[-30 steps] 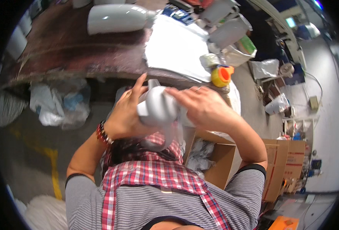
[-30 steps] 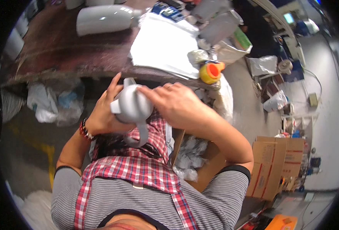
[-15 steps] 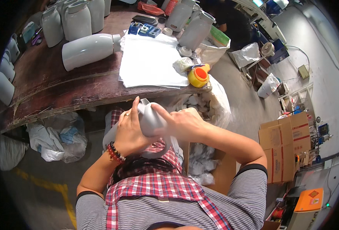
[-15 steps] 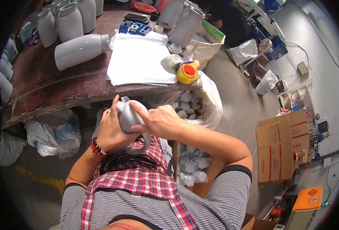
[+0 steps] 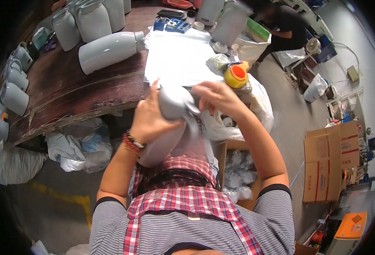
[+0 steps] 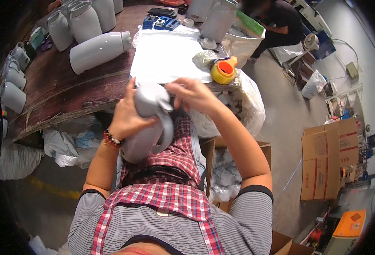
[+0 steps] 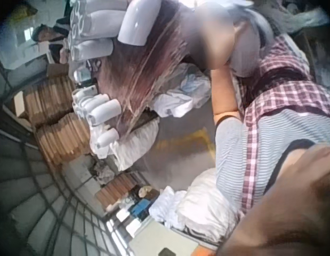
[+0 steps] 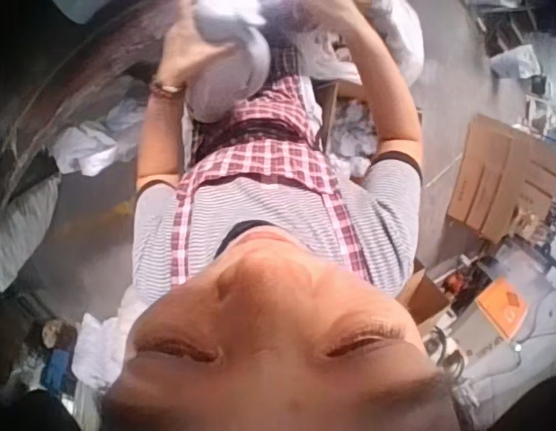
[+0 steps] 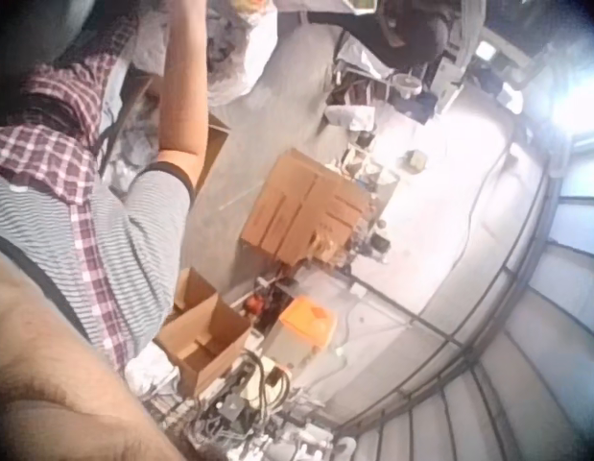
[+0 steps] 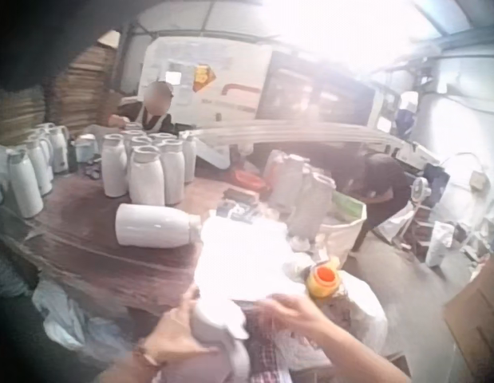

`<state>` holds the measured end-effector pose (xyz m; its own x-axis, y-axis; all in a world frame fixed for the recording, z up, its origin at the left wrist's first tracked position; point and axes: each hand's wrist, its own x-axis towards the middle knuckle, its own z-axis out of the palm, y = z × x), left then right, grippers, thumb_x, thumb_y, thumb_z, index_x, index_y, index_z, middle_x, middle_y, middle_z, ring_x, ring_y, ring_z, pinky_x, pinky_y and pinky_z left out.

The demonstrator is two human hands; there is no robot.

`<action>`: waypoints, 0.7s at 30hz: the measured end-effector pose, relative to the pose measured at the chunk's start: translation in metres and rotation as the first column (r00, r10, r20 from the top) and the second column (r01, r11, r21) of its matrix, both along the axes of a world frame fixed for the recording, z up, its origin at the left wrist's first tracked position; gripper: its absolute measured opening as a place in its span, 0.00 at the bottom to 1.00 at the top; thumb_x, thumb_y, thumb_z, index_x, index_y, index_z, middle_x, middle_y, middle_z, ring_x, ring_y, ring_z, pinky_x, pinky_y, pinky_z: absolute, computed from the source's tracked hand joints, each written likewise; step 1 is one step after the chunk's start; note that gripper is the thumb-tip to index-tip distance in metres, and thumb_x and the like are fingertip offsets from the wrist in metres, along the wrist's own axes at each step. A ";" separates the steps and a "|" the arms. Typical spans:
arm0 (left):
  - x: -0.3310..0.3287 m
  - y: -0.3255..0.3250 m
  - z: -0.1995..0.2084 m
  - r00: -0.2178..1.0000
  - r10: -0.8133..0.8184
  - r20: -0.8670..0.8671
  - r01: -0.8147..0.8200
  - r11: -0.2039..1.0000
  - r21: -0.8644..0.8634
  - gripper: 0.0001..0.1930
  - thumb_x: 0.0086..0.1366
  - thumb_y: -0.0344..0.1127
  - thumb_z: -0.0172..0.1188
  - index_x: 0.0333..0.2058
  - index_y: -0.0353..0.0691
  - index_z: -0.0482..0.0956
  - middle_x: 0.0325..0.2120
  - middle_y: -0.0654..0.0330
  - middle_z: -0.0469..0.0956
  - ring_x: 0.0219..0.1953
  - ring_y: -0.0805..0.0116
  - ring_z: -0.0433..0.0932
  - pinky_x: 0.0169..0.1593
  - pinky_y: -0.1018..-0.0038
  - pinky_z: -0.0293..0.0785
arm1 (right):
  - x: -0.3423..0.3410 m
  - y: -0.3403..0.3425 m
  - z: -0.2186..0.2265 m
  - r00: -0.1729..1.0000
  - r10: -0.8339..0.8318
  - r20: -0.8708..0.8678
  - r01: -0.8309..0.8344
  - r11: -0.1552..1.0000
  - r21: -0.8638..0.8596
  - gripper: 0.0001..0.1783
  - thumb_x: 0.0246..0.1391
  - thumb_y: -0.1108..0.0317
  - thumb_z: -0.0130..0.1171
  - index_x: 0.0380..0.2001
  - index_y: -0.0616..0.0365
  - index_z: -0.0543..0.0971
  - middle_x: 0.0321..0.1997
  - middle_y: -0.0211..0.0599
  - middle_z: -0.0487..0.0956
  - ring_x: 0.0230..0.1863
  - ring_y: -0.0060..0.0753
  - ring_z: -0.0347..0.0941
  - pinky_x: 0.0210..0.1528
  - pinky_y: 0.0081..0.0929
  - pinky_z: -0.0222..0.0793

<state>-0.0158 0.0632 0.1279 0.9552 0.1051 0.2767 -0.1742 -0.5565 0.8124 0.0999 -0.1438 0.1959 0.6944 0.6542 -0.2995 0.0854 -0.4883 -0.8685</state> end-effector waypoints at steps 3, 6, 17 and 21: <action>0.002 0.046 -0.014 0.999 -0.039 0.018 0.041 0.989 -0.145 0.61 0.38 0.40 0.75 0.68 0.41 0.45 0.51 0.45 0.75 0.54 0.51 0.75 0.60 0.62 0.69 | 0.064 0.003 -0.047 0.924 -0.102 0.369 0.056 0.989 0.134 0.13 0.63 0.60 0.57 0.39 0.57 0.82 0.30 0.26 0.81 0.32 0.13 0.74 0.33 0.14 0.67; 0.011 0.070 -0.027 0.998 -0.058 0.015 0.060 0.941 -0.334 0.55 0.40 0.32 0.70 0.68 0.42 0.49 0.53 0.52 0.72 0.56 0.61 0.71 0.61 0.66 0.65 | 0.118 0.028 -0.097 0.864 -0.069 0.499 -0.065 0.967 0.246 0.15 0.60 0.59 0.59 0.35 0.62 0.83 0.44 0.37 0.82 0.44 0.27 0.76 0.48 0.24 0.69; 0.055 0.074 -0.082 0.958 -0.198 -0.208 0.055 0.837 -0.544 0.41 0.55 0.46 0.67 0.64 0.42 0.57 0.56 0.54 0.67 0.60 0.65 0.65 0.62 0.67 0.61 | 0.185 0.072 -0.201 0.804 -0.140 0.578 -0.011 0.968 0.251 0.13 0.56 0.59 0.61 0.29 0.58 0.81 0.33 0.29 0.83 0.38 0.32 0.77 0.47 0.27 0.68; 0.073 0.066 -0.060 0.986 -0.107 -0.129 0.111 0.994 0.023 0.36 0.54 0.47 0.67 0.60 0.43 0.67 0.53 0.52 0.70 0.56 0.59 0.70 0.57 0.65 0.68 | 0.169 0.091 -0.179 0.952 -0.295 -0.085 0.297 0.813 0.501 0.15 0.64 0.61 0.56 0.34 0.63 0.82 0.33 0.24 0.80 0.36 0.12 0.71 0.42 0.15 0.67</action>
<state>0.0575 0.1291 0.0683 0.9882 -0.0083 0.1532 -0.1311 -0.5647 0.8149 0.2693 -0.0527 0.0165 0.8787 0.4772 0.0110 0.0051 0.0137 -0.9999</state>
